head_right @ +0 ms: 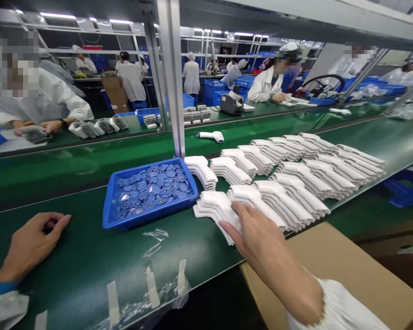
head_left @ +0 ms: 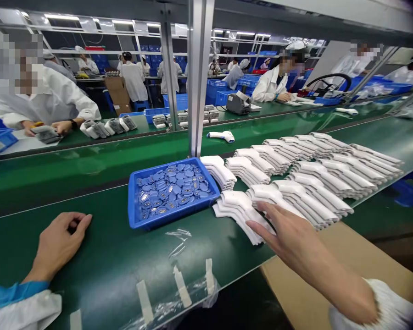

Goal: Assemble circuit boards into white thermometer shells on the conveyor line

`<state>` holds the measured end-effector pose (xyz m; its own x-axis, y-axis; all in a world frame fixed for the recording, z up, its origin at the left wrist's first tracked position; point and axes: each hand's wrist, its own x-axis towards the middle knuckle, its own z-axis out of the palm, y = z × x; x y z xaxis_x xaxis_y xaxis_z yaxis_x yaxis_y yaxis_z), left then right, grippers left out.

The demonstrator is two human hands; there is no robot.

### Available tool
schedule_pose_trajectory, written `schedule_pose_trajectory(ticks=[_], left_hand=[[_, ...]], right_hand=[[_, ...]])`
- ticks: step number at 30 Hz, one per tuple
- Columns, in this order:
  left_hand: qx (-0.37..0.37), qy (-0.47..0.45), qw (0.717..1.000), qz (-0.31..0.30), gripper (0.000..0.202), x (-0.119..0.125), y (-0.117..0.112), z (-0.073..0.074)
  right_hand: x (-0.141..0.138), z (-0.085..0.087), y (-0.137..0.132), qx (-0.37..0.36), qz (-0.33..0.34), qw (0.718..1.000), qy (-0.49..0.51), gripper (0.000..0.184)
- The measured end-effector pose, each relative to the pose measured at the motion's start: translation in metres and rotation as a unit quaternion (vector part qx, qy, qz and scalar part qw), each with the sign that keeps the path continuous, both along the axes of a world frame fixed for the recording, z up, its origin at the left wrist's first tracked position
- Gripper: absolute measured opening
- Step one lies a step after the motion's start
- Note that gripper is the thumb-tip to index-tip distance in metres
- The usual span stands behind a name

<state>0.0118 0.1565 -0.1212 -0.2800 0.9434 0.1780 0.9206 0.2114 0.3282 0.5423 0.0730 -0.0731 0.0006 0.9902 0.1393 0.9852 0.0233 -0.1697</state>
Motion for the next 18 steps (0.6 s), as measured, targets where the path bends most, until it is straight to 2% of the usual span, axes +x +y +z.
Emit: schedule_pose_trajectory(ticks=[3,6,8,13,18], left_hand=[[0.023,-0.014,0.999,-0.026,0.031,-0.001,-0.003,-0.003],[0.043,-0.017,0.997,-0.055,0.028,-0.002,-0.008,-0.005],[0.047,-0.017,0.996,-0.07,0.028,-0.005,-0.011,-0.006],[0.057,-0.02,0.994,-0.094,0.029,-0.01,-0.016,-0.014],[0.077,-0.029,0.992,-0.096,0.028,-0.013,-0.016,-0.019]], right_hand=[[-0.026,-0.019,0.008,-0.03,-0.032,0.995,-0.09,0.053],[-0.042,-0.032,0.008,-0.024,-0.062,0.993,-0.096,0.04],[-0.052,-0.037,0.003,-0.008,-0.086,0.992,-0.094,0.041],[-0.069,-0.038,-0.01,0.01,-0.135,0.987,-0.083,0.047],[-0.053,-0.035,0.0,-0.02,-0.166,0.983,-0.07,0.058]])
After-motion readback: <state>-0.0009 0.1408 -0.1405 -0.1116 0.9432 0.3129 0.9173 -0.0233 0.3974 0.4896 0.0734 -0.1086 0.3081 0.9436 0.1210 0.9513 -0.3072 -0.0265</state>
